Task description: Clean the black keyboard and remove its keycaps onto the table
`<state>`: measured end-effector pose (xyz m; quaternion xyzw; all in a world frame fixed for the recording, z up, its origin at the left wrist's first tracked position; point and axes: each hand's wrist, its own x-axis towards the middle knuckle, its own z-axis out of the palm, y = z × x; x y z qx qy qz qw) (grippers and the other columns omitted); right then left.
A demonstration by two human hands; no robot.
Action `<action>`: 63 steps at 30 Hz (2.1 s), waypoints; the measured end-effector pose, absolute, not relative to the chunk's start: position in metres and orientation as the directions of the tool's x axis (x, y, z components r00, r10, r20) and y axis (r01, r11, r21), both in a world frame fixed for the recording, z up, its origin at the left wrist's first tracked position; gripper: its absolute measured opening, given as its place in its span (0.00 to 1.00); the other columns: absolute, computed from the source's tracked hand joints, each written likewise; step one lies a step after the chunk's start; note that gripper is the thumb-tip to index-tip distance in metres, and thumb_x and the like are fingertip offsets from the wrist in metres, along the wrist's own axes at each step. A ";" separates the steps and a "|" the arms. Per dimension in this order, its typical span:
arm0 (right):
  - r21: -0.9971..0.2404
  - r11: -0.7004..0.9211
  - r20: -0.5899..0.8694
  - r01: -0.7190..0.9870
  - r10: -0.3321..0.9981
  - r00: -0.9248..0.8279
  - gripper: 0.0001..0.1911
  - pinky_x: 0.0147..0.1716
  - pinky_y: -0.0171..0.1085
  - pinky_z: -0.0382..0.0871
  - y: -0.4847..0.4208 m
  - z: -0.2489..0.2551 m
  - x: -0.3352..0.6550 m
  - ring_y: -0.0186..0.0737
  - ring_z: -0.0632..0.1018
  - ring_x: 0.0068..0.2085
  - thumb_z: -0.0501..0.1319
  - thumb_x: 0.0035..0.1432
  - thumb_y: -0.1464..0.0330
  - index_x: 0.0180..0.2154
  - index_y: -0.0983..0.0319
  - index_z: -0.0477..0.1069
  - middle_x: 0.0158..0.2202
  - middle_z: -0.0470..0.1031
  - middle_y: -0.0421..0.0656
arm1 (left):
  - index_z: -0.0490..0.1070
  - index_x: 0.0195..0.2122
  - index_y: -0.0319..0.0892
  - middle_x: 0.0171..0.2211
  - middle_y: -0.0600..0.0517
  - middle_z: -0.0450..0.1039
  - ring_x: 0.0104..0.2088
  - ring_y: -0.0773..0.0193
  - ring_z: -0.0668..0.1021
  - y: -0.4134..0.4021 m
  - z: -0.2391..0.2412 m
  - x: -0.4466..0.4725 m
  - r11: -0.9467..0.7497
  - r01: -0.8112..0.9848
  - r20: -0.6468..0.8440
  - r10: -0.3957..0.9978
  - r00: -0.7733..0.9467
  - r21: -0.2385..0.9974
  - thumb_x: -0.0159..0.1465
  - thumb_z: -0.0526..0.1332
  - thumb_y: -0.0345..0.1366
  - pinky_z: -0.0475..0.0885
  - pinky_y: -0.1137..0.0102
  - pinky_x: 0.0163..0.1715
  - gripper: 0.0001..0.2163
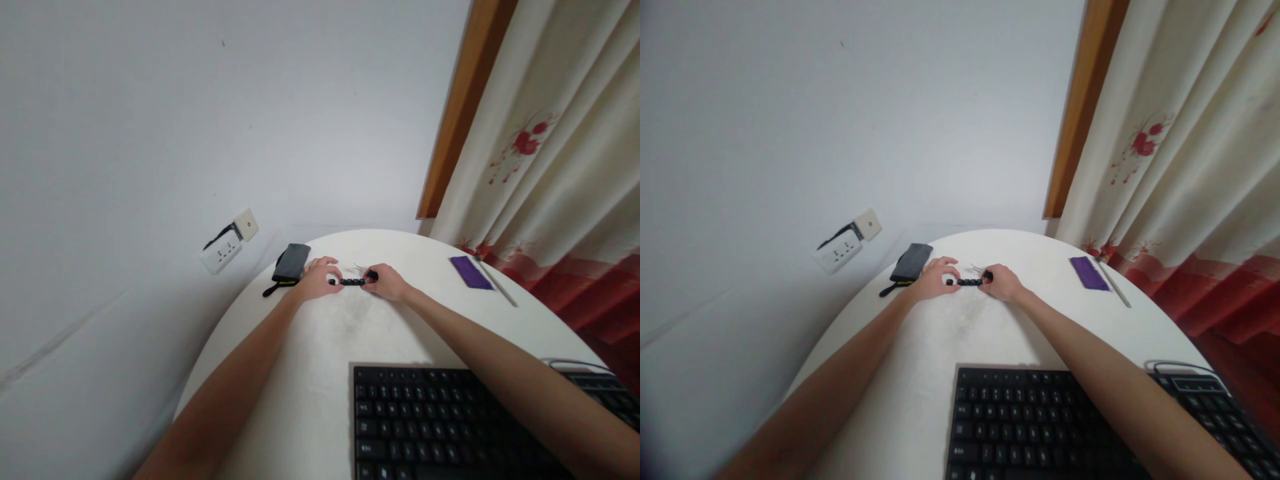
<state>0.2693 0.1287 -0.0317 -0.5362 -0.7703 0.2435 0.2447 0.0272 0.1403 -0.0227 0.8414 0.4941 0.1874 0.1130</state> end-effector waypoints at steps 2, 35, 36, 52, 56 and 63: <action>-0.656 0.308 0.121 0.689 0.944 -0.307 0.10 0.29 0.32 0.64 0.128 -0.031 0.270 0.35 0.74 0.28 0.68 0.46 0.68 0.34 0.63 0.78 0.28 0.77 0.41 | 0.78 0.35 0.51 0.56 0.53 0.66 0.58 0.49 0.65 0.140 -0.021 0.027 -0.491 0.787 0.201 0.871 0.448 0.373 0.54 0.69 0.43 0.58 0.52 0.56 0.09; -0.795 0.327 0.368 0.511 0.929 -0.022 0.18 0.36 0.40 0.69 -0.065 0.068 0.365 0.43 0.74 0.34 0.55 0.64 0.55 0.42 0.58 0.78 0.31 0.75 0.44 | 0.72 0.42 0.42 0.44 0.49 0.75 0.47 0.59 0.75 0.108 0.011 0.044 -0.480 0.732 0.487 0.842 0.231 0.483 0.61 0.56 0.31 0.66 0.62 0.54 0.09; -0.805 0.315 0.341 0.502 0.939 -0.043 0.19 0.32 0.39 0.68 -0.063 0.066 0.366 0.41 0.73 0.31 0.55 0.64 0.55 0.42 0.58 0.78 0.29 0.74 0.43 | 0.72 0.42 0.42 0.43 0.50 0.75 0.44 0.60 0.76 0.094 0.016 0.056 -0.495 0.692 0.469 0.847 0.250 0.526 0.62 0.56 0.31 0.68 0.64 0.50 0.09; -0.750 0.399 0.234 0.527 0.906 -0.353 0.12 0.30 0.35 0.65 -0.059 0.031 0.356 0.38 0.74 0.28 0.56 0.64 0.63 0.32 0.62 0.72 0.26 0.74 0.41 | 0.75 0.42 0.46 0.39 0.50 0.76 0.42 0.58 0.77 -0.057 0.009 0.130 -0.601 0.579 0.175 0.761 0.624 0.550 0.63 0.59 0.37 0.71 0.62 0.46 0.08; -0.717 0.412 0.262 0.563 0.907 -0.330 0.12 0.30 0.35 0.65 -0.053 0.029 0.365 0.38 0.73 0.28 0.56 0.64 0.64 0.31 0.62 0.71 0.25 0.73 0.41 | 0.64 0.60 0.50 0.57 0.46 0.69 0.58 0.46 0.68 -0.085 0.012 0.135 -0.664 0.606 0.164 0.722 0.672 0.438 0.56 0.66 0.51 0.61 0.51 0.59 0.31; -0.715 0.397 0.300 0.575 0.918 -0.260 0.11 0.31 0.36 0.66 -0.051 0.030 0.365 0.39 0.75 0.30 0.56 0.64 0.64 0.33 0.62 0.72 0.27 0.75 0.43 | 0.43 0.70 0.45 0.67 0.40 0.52 0.65 0.37 0.56 -0.103 -0.002 0.135 -0.733 0.574 0.062 0.635 0.770 0.366 0.43 0.69 0.59 0.47 0.45 0.65 0.57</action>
